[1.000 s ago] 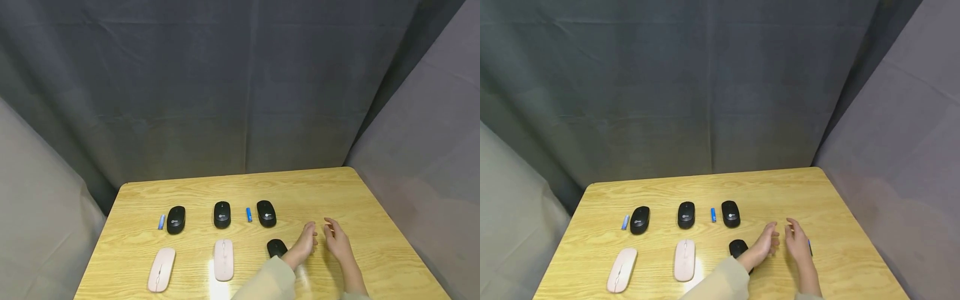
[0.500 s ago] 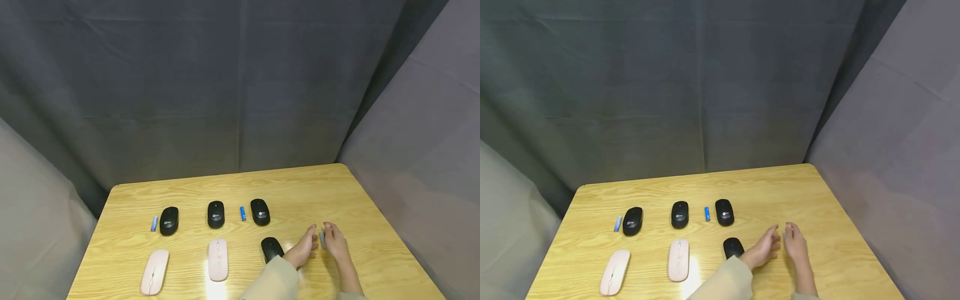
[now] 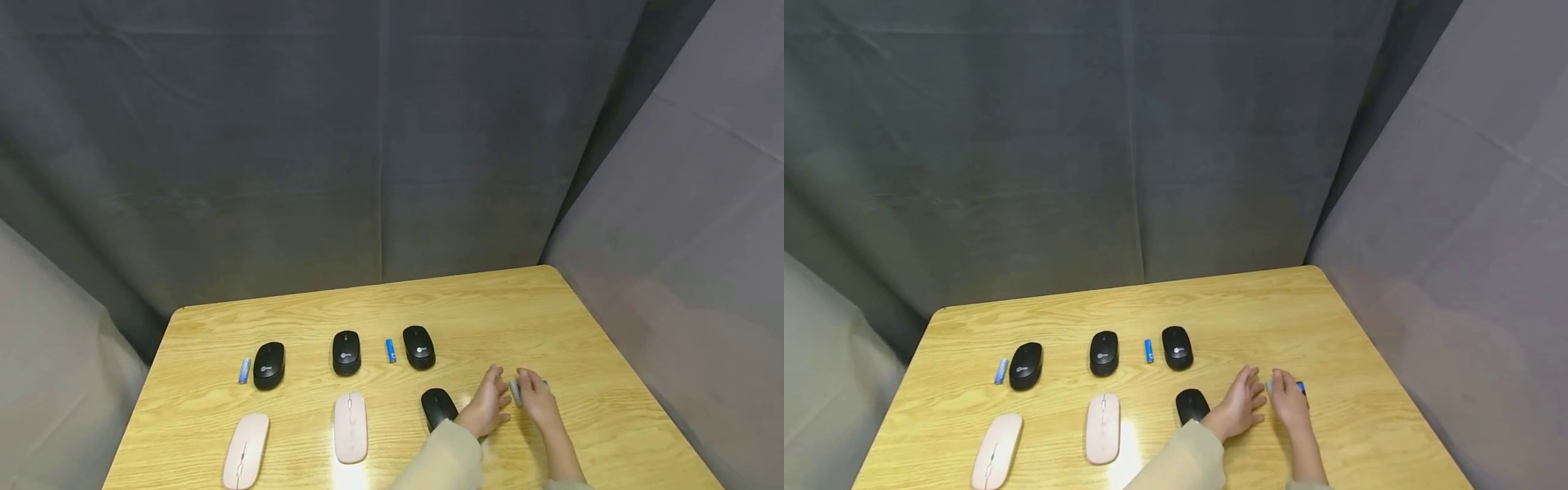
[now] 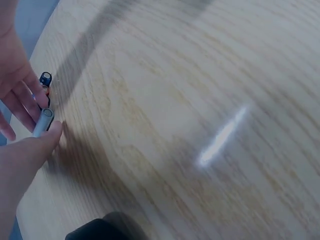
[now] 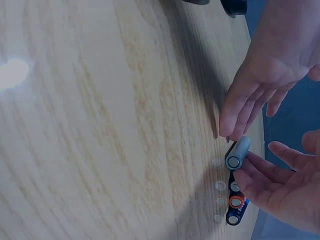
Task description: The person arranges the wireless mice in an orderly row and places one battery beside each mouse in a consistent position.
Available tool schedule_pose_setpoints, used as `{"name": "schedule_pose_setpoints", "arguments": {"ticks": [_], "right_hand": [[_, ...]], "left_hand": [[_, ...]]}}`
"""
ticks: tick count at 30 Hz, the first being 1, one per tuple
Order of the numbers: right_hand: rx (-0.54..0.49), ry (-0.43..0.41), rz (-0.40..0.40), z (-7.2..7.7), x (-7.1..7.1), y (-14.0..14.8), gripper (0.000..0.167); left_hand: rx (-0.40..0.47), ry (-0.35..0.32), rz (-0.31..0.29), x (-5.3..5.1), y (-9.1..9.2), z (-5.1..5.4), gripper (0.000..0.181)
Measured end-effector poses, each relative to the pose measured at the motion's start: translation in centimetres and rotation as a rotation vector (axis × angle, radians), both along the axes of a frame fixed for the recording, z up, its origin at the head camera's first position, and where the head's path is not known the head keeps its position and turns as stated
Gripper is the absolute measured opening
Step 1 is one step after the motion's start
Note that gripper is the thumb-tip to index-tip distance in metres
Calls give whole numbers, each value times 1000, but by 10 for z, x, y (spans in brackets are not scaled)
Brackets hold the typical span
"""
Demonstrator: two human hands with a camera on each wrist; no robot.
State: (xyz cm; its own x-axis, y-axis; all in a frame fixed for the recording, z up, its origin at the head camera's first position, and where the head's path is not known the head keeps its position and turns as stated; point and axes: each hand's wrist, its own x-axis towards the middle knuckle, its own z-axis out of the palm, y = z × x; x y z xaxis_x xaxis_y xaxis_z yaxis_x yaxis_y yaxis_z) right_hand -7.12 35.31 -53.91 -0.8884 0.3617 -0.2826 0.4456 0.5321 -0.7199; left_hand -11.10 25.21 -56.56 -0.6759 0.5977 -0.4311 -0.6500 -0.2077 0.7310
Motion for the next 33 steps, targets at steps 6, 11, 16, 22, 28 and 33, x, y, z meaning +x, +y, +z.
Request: {"name": "schedule_pose_setpoints", "arguments": {"ticks": [6,11,16,22,28,33], "right_hand": [[-31,10,3,-3,0,-2,67],[-37,18,-17,-4,-2,-5,63],[-42,16,-37,-5,-2,-7,58],[-58,23,-84,-2,-2,-13,53],[-90,81,-141,-6,-4,-18,50],[-204,107,-204,-5,-4,-21,49]], "left_hand": [[8,-24,24,1,-1,-1,78],[-2,-37,53,1,-3,-4,76],[-54,-29,76,1,-5,-3,68],[-95,-48,120,3,-4,1,65],[-120,-18,127,1,-7,4,64],[-128,5,120,-2,-8,10,63]]}}
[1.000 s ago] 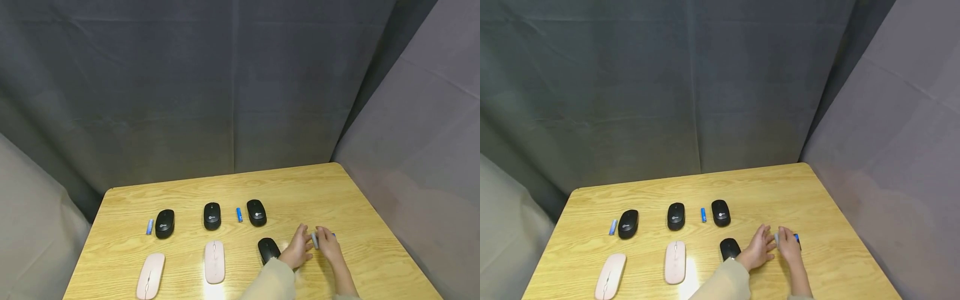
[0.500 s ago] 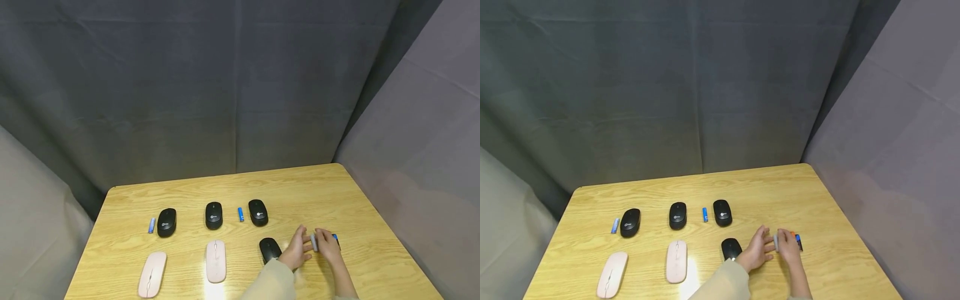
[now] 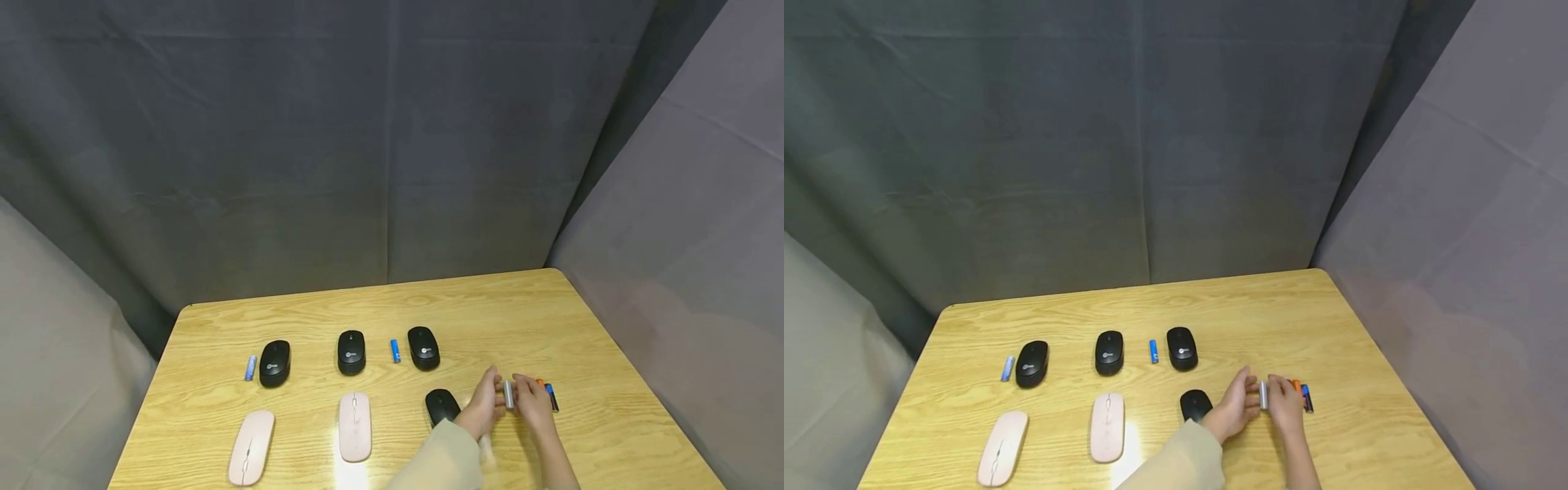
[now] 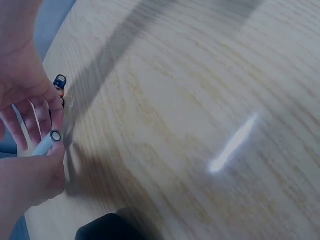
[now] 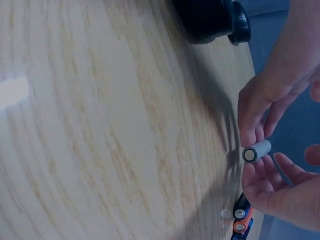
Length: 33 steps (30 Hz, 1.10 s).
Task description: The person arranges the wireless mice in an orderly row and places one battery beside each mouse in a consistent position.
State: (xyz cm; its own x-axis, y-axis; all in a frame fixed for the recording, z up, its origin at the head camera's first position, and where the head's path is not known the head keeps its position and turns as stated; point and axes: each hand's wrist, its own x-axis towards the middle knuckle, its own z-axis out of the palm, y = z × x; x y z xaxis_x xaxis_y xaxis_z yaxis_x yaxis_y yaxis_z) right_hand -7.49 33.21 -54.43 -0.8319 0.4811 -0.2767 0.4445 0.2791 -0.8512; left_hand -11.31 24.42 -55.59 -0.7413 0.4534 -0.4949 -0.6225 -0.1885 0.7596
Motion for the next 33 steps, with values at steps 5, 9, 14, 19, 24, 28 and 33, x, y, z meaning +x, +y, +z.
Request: {"name": "schedule_pose_setpoints", "arguments": {"ticks": [5,9,14,19,24,28,33], "right_hand": [[-87,7,-27,7,2,-4,54],[-120,17,-22,11,2,-7,53],[-102,40,-22,14,0,-11,41],[-102,68,-17,13,-2,-14,41],[-98,86,-30,14,-4,-19,41],[-110,116,-34,20,-8,-24,41],[-135,138,-7,27,-13,-33,41]], "left_hand": [[-12,1,3,-3,0,7,63],[-17,7,7,-7,-2,11,60],[-15,33,0,-12,-6,13,52],[-17,50,9,-15,-10,16,46],[-61,74,52,-20,-14,17,30],[-94,137,39,-27,-22,20,29],[-82,183,18,-38,-37,22,25]]}}
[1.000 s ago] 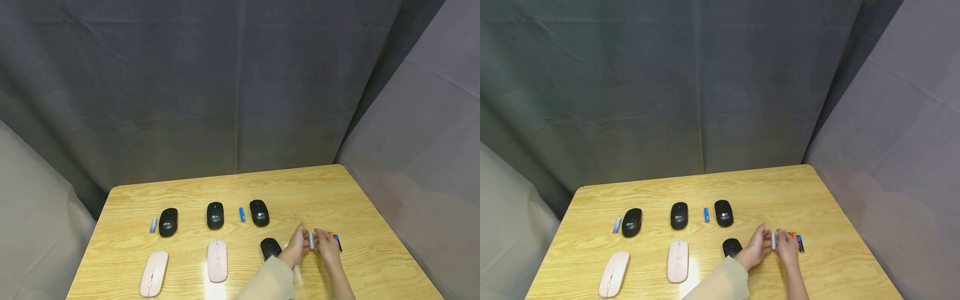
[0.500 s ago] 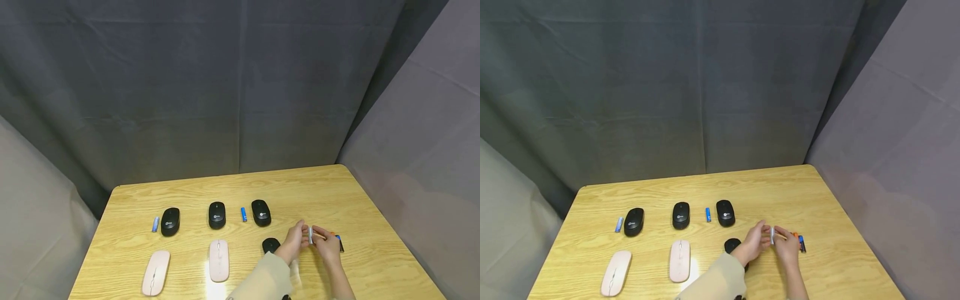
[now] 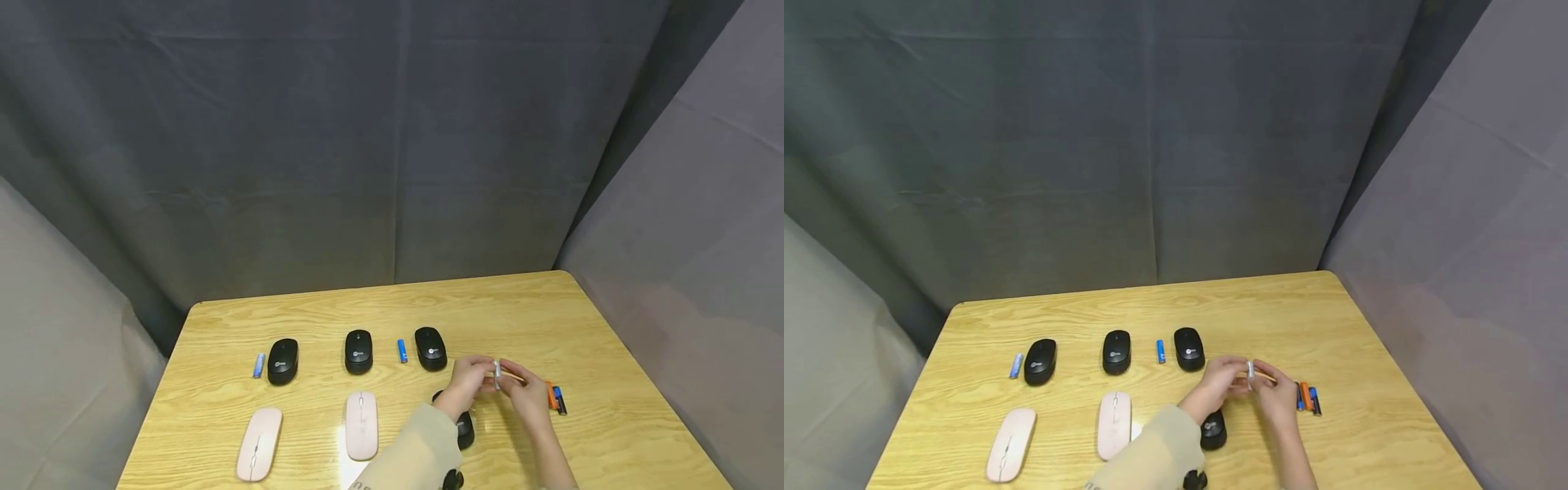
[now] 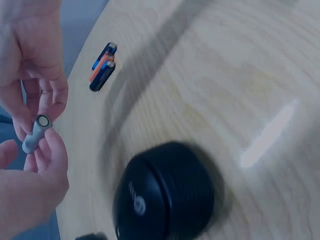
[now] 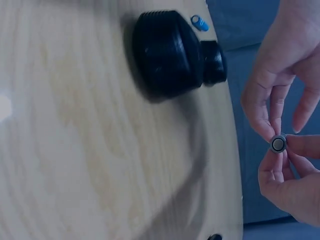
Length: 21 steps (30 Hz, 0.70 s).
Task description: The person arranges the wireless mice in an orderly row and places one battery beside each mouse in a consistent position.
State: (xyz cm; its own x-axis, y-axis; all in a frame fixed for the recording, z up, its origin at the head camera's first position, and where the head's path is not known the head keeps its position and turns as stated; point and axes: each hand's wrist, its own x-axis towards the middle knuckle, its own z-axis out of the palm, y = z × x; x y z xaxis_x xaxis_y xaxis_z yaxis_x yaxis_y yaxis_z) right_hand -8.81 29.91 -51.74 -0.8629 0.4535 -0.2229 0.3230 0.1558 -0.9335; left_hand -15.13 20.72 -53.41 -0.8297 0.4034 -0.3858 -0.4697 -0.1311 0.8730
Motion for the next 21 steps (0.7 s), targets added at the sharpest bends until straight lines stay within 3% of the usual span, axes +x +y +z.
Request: {"name": "schedule_pose_setpoints", "arguments": {"ticks": [11,21], "right_hand": [[-85,40,39,5,-17,-29,42],[-186,77,35,8,-23,-62,40]], "left_hand": [[-5,49,0,-17,-35,-1,17],[-31,98,-13,-21,-71,2,22]]}}
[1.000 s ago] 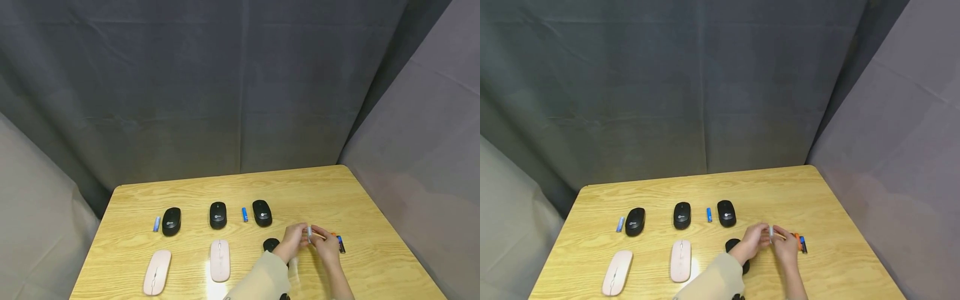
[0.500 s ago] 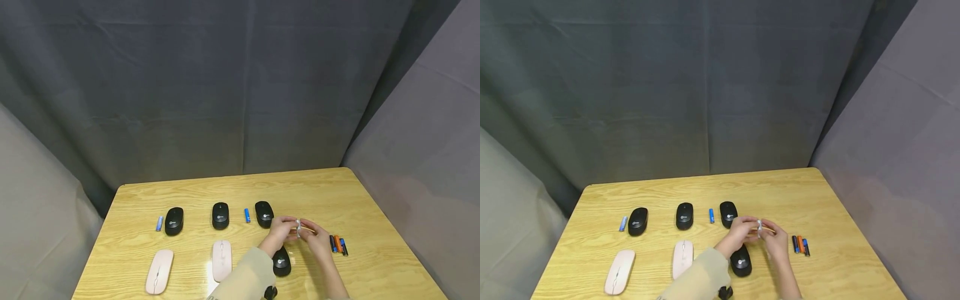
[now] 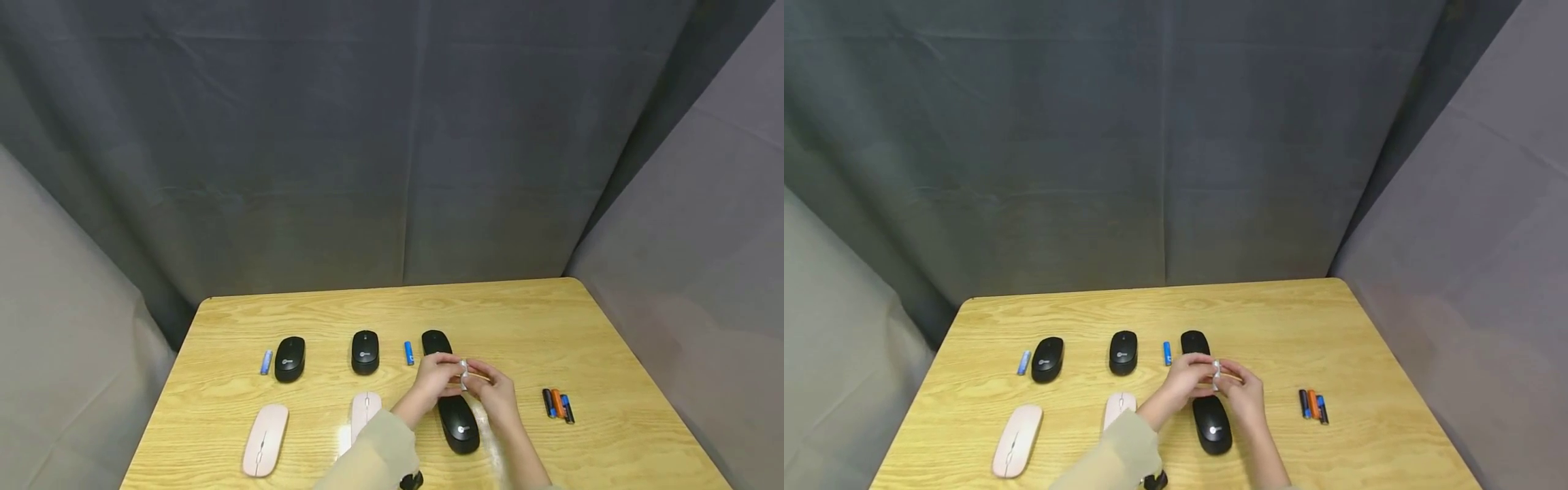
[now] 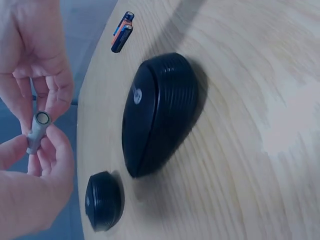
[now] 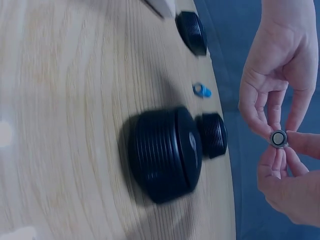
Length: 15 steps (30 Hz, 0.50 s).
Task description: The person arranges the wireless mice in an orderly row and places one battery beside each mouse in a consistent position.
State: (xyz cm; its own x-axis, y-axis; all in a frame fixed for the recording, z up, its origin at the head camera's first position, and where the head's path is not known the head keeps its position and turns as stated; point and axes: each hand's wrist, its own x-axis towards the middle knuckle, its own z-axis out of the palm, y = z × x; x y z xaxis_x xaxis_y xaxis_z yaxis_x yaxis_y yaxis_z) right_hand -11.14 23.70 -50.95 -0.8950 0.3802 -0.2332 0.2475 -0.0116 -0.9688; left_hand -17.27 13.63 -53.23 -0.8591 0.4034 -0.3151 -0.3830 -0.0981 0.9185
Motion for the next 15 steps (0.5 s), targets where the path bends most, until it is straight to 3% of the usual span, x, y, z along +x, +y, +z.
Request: {"name": "schedule_pose_setpoints", "arguments": {"ticks": [6,15], "right_hand": [[-47,-2,21,-6,-5,-21,41],[-53,18,120,-9,-9,-62,40]], "left_hand": [[-22,28,0,0,-29,3,25],[-33,42,56,4,-77,2,28]]}}
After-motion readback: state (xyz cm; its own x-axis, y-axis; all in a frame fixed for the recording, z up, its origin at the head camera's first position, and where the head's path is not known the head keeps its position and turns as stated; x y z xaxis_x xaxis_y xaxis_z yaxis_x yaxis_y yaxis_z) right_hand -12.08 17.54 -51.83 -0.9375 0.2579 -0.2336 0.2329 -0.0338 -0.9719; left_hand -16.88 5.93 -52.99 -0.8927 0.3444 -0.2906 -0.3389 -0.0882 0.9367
